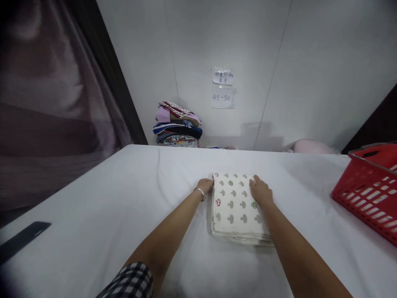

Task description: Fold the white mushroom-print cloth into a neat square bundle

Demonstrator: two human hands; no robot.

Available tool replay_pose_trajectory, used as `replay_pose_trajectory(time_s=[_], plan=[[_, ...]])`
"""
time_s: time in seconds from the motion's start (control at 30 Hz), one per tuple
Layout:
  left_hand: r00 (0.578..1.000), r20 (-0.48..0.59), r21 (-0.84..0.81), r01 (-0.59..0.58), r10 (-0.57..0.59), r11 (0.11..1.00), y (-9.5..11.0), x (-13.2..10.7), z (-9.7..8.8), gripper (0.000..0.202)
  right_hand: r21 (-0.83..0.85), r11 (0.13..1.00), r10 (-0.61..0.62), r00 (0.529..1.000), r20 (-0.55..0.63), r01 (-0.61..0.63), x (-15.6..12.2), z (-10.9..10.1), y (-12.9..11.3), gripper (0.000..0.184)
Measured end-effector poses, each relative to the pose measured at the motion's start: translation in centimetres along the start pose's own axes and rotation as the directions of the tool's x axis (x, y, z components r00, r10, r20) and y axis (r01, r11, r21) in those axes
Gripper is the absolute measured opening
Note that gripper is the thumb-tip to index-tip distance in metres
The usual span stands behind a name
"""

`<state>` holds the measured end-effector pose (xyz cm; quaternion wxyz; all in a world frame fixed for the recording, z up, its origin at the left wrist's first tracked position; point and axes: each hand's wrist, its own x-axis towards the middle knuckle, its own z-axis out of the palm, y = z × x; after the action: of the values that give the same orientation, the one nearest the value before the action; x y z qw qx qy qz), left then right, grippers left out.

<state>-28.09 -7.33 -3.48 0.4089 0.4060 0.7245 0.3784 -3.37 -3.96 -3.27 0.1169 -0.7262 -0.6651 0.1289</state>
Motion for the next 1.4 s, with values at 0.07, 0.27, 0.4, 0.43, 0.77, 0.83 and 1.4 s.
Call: replay_pose_trajectory(time_s=[0.07,0.27,0.4,0.43,0.77,0.83,1.4], plan=[[0.999,0.034,-0.005,-0.021,0.022,1.0,0.0,-0.7,-0.1,0.009,0.001,1.0,0.007,1.0,0.003,-0.007,0.1,0.1,0.0,0.056],[0.996,0.072,0.005,-0.052,0.052,0.999,-0.7,-2.6,-0.3,0.011,0.011,1.0,-0.005,1.0,0.0,0.005,0.0,0.0,0.0,0.057],[0.999,0.045,0.007,-0.023,0.023,1.0,-1.3,-3.2,-0.5,0.012,0.009,1.0,0.0,1.0,0.008,0.0,-0.1,-0.1,0.0,0.057],[0.999,0.046,0.007,-0.016,0.016,1.0,-1.4,-3.3,-0.5,0.013,0.008,1.0,-0.002,1.0,0.008,0.002,-0.2,-0.2,0.0,0.057],[0.988,0.049,0.109,-0.153,0.148,0.982,-1.9,-6.0,-0.3,0.036,-0.02,1.0,-0.02,1.0,-0.016,0.02,-0.4,-0.1,0.0,0.056],[0.984,0.034,0.175,-0.179,0.175,0.968,-2.1,-6.7,-0.2,0.024,-0.037,0.998,-0.044,0.999,-0.033,0.042,-0.5,-0.4,0.0,0.055],[0.938,-0.156,0.156,-0.287,0.311,0.945,-3.9,-9.2,0.9,0.004,0.009,0.693,-0.719,0.689,0.093,0.721,-6.0,4.1,-10.5,0.046]])
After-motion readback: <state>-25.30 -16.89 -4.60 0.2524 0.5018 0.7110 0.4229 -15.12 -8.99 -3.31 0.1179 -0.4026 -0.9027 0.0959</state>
